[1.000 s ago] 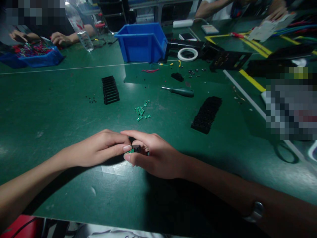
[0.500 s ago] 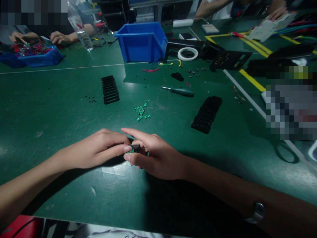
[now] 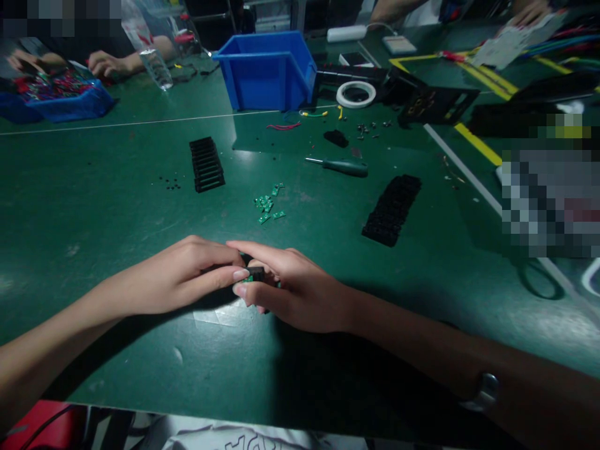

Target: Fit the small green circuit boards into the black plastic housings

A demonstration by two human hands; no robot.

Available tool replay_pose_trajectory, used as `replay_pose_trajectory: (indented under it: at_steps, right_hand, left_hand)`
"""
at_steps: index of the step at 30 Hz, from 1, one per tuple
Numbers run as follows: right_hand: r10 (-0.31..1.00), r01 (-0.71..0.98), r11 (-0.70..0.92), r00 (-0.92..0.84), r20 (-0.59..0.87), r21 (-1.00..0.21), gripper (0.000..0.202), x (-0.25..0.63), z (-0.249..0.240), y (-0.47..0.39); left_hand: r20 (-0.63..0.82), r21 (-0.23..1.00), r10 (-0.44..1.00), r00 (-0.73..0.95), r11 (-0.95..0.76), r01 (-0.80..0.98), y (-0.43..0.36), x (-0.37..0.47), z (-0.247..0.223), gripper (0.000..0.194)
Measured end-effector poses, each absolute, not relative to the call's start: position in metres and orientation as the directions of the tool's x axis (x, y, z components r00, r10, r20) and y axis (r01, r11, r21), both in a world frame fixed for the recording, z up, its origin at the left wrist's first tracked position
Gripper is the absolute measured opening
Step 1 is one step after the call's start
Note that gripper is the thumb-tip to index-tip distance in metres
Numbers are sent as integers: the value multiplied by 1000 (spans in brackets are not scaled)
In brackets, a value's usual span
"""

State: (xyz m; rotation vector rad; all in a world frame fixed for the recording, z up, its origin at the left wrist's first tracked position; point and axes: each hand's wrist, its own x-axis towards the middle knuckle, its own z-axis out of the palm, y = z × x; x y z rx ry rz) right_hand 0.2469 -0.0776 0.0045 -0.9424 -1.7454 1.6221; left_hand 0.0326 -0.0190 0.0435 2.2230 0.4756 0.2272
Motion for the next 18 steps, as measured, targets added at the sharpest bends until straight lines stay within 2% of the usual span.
replay_pose_trajectory:
  at_steps: [6, 18]
  right_hand:
    - [796, 91, 2, -603, -53, -996, 63, 247, 4, -78]
    - [789, 62, -31, -612, -63, -998, 67, 248, 3, -78]
  left_hand:
    - [-33, 753, 414, 910, -588, 295, -18, 32, 41, 27]
    - [26, 785, 418, 908, -571, 241, -17, 32, 36, 32]
